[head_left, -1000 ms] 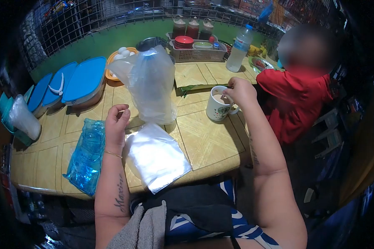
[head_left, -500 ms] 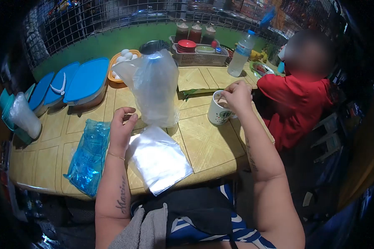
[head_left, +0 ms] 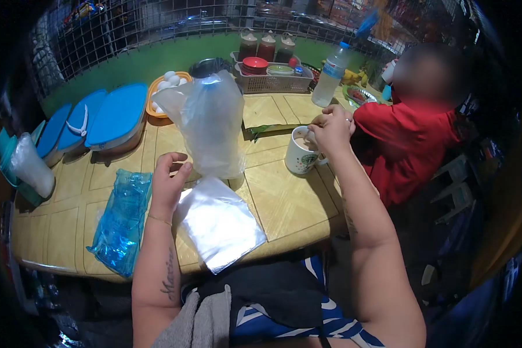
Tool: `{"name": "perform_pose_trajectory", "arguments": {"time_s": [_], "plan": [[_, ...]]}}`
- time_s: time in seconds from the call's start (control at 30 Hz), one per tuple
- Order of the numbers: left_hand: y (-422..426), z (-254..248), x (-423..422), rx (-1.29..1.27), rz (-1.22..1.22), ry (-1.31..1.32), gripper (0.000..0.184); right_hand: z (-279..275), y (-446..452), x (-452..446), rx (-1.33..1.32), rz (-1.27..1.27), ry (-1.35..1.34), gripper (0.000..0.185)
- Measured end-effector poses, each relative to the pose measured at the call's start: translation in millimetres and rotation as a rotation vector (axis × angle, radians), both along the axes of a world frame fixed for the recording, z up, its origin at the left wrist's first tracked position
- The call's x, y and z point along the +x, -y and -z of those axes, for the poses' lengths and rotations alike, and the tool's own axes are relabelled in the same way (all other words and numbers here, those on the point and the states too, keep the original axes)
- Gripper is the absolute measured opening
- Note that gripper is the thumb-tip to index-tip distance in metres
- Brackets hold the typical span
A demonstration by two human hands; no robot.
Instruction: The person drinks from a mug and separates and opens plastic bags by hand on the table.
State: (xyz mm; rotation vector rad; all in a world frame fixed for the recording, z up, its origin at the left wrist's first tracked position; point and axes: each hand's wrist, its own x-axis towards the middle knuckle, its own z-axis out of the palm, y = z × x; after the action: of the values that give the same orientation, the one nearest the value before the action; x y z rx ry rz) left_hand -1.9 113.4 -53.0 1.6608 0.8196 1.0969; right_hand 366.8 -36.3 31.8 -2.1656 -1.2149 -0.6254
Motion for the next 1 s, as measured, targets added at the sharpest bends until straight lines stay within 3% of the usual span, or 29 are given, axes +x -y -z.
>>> {"name": "perform_pose_trajectory", "arguments": {"time_s": [0.17,0.27,0.37,0.47,0.6,0.73,0.83,0.93,1.0], "plan": [[-3,2,-3,-0.018,-0.011,0.020,0.029,18,-2,10,-0.005,-0.141,-0.328,0.019],[-2,3,-1,0.000,-0.020,-0.015,0.029,-7,12,3,-0.229,0.014,-0.360,0.019],[2,-2,1,0.022,-0.004,-0.037,0.029,-15,15,1,-0.141,0.138,-0.013,0.017],[-1,2,0,0.047,-0.018,-0.041,0.029,-9,6,-5,-0.016,0.095,-0.004,0.015],[-2,0,-3,-0.005,-0.041,-0.008,0.027,10,-2,-7,0.069,-0.109,-0.279,0.017],[1,-5,-4,-0.044,-0.090,0.001,0.025,1,14,-9,-0.137,-0.092,-0.373,0.016],[1,-6,-1,-0.052,-0.114,-0.029,0.022,-13,22,-14,-0.157,0.143,-0.090,0.017],[-1,-3,-2,-0.059,-0.116,-0.059,0.021,0,13,-9,0.012,0.147,-0.020,0.016],[-3,-3,-4,-0.072,-0.117,-0.055,0.021,10,8,-7,0.096,0.031,-0.144,0.015]]}}
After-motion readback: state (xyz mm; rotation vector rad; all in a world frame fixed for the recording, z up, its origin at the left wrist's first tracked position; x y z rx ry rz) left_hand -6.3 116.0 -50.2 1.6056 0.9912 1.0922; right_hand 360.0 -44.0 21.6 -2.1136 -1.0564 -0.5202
